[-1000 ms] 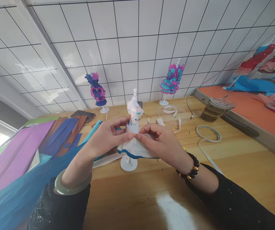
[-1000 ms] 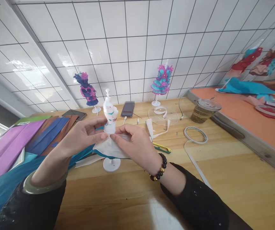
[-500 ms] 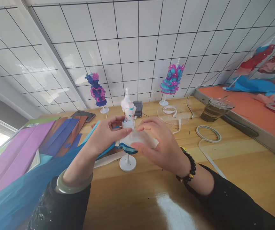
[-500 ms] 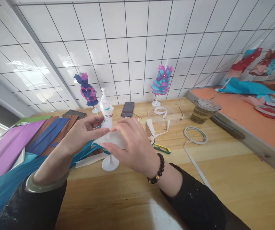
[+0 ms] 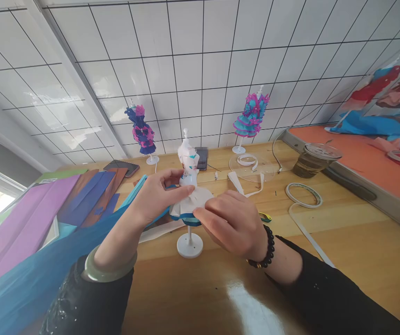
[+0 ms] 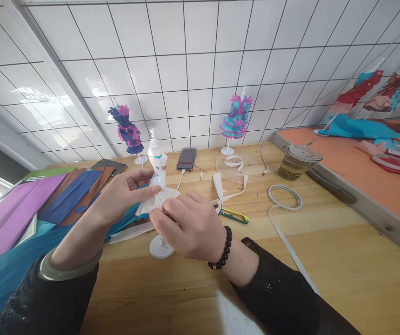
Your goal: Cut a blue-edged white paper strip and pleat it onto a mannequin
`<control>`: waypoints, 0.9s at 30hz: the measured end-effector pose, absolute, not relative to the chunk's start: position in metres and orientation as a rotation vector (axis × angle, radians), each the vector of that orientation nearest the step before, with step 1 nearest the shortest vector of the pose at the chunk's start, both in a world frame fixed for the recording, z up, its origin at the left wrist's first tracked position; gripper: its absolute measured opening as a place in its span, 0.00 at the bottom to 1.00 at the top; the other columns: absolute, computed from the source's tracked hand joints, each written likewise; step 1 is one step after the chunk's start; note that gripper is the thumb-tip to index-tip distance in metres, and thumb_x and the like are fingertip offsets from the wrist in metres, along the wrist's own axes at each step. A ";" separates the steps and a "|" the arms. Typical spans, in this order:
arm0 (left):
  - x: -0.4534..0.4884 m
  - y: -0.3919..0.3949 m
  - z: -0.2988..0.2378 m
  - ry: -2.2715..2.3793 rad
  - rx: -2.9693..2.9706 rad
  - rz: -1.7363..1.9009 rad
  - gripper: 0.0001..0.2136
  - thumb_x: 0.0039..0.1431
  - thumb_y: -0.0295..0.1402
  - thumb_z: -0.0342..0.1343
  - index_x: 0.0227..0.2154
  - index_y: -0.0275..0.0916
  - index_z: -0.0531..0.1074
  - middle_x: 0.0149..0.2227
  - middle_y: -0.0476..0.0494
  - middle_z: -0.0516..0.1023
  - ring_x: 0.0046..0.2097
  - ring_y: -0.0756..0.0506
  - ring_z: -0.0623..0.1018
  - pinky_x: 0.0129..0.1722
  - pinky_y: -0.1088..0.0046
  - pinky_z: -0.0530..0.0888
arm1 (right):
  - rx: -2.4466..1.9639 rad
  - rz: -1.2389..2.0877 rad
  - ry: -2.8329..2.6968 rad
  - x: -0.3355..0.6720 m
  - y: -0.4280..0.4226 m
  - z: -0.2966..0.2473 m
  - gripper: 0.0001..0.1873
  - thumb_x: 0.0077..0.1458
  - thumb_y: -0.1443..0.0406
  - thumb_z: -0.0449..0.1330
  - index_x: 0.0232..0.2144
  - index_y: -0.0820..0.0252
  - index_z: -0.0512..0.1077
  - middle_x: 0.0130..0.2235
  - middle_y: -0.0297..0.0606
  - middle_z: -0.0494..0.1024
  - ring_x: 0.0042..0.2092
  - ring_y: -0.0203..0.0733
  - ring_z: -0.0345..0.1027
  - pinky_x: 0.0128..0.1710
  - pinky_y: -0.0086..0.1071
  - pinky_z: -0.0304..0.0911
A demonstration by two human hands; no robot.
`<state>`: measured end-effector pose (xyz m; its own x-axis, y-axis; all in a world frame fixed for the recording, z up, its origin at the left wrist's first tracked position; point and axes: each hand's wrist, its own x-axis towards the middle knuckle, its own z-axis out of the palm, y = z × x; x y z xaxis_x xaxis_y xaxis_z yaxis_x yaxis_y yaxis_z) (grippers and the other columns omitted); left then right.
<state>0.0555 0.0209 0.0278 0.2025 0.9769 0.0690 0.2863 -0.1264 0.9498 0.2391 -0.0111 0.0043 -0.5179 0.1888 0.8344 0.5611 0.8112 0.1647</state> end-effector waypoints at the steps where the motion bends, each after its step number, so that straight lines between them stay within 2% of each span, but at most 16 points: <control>1: 0.055 0.021 0.028 1.222 1.574 0.980 0.22 0.46 0.41 0.63 0.44 0.36 0.72 0.42 0.40 0.77 0.45 0.39 0.75 0.43 0.62 0.72 | -0.530 -0.532 -2.104 0.239 -0.011 0.004 0.11 0.57 0.74 0.50 0.28 0.58 0.70 0.22 0.33 0.68 0.24 0.34 0.58 0.24 0.32 0.51; 7: 0.053 0.023 0.024 1.167 1.497 0.994 0.27 0.47 0.39 0.63 0.51 0.37 0.68 0.47 0.39 0.76 0.49 0.38 0.73 0.45 0.63 0.72 | -0.464 -0.577 -2.159 0.236 -0.010 0.002 0.10 0.54 0.73 0.53 0.25 0.59 0.71 0.22 0.32 0.69 0.23 0.33 0.58 0.23 0.32 0.52; 11: 0.052 0.023 0.023 1.114 1.477 1.006 0.29 0.48 0.38 0.63 0.54 0.37 0.66 0.49 0.38 0.75 0.49 0.38 0.73 0.43 0.65 0.72 | -0.394 -0.503 -2.245 0.240 -0.006 0.004 0.06 0.54 0.68 0.54 0.30 0.59 0.72 0.26 0.34 0.72 0.25 0.35 0.58 0.24 0.33 0.54; 15: 0.050 0.023 0.024 1.036 1.508 0.990 0.24 0.48 0.36 0.63 0.50 0.37 0.70 0.48 0.38 0.75 0.49 0.38 0.74 0.44 0.64 0.72 | -0.547 -0.082 -2.084 0.247 0.000 0.010 0.09 0.56 0.62 0.54 0.36 0.60 0.69 0.33 0.40 0.74 0.34 0.40 0.65 0.33 0.36 0.61; 18: 0.049 0.024 0.023 0.972 1.524 0.966 0.23 0.48 0.34 0.64 0.49 0.37 0.70 0.48 0.38 0.76 0.50 0.38 0.73 0.47 0.62 0.72 | -0.845 0.385 -1.990 0.250 0.005 0.013 0.09 0.59 0.61 0.52 0.36 0.59 0.69 0.36 0.39 0.75 0.38 0.40 0.67 0.35 0.34 0.61; 22: 0.049 0.026 0.022 0.905 1.525 0.977 0.24 0.48 0.32 0.64 0.51 0.38 0.70 0.50 0.38 0.75 0.52 0.37 0.72 0.50 0.59 0.71 | -1.076 0.901 -1.959 0.251 0.009 0.013 0.15 0.56 0.53 0.54 0.33 0.59 0.69 0.35 0.36 0.74 0.34 0.36 0.65 0.27 0.28 0.58; 27: 0.048 0.026 0.019 0.865 1.571 0.967 0.24 0.48 0.32 0.64 0.51 0.41 0.70 0.50 0.39 0.75 0.52 0.37 0.73 0.49 0.58 0.71 | -1.122 1.017 -1.876 0.247 0.010 0.012 0.16 0.52 0.53 0.59 0.27 0.60 0.67 0.28 0.33 0.70 0.28 0.33 0.60 0.25 0.27 0.56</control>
